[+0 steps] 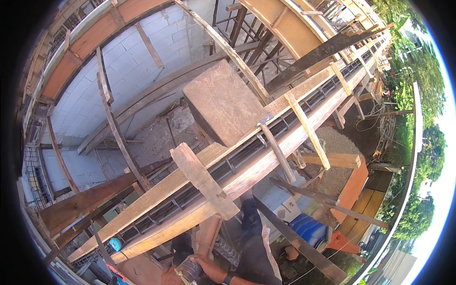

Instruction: The person hammers nails into wooden planks to secure them to a rebar-reinforced concrete formwork structure. They use a hammer and a tape measure to align and fasten the wood pieces on a construction site.

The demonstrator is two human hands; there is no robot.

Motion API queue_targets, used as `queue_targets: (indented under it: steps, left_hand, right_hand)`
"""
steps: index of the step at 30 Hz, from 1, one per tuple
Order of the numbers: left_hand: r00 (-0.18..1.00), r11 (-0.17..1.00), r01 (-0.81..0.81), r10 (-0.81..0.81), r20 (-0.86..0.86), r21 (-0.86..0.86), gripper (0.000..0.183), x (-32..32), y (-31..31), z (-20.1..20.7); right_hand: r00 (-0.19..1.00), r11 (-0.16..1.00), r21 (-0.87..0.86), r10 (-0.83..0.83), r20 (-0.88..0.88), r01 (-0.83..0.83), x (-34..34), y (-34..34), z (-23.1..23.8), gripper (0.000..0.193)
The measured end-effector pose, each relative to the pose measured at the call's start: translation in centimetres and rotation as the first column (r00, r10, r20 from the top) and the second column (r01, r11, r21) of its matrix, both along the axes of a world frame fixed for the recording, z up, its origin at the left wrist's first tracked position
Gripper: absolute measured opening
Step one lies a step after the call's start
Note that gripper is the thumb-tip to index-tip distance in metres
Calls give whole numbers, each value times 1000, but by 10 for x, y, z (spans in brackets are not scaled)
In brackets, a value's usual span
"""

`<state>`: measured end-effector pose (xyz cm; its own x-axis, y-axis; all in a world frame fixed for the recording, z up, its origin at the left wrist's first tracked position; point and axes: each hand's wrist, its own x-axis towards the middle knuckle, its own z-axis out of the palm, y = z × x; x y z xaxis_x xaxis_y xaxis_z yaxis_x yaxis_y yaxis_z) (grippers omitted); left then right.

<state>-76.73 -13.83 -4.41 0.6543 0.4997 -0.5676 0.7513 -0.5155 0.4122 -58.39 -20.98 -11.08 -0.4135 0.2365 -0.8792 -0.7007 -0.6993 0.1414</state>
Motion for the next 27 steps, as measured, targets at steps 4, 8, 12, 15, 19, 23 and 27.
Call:
queue_targets:
  steps: [4,8,12,15,19,23,27]
  left_hand:
    - [978,985,172,-168,121,-18,16,-37,-17,-19]
    - [966,943,252,-234,106,-216,16,-3,17,3]
    - [987,990,124,-116,114,-71,15,37,31,36]
    - [990,993,97,-91,104,-60,13,37,24,26]
    - [979,978,202,-203,-10,-55,19,41,32,37]
    - [945,941,249,-287,-154,-230,36,33,36,27]
    - [992,993,119,-119,36,-8,29,34,41,43]
  right_hand:
    - [1000,999,47,-9,-5,9,2,-1,7,44]
    - [999,1000,16,4,-35,-4,8,2,14,43]
    - [999,1000,-5,11,-42,-11,4,-4,6,45]
    - [1000,1000,8,4,18,-4,8,6,9,44]
    - [999,999,20,-49,15,49,4,5,7,45]
    - [994,994,41,-106,1,106,3,12,10,42]
    - [981,980,62,-190,-25,191,2,15,7,42]
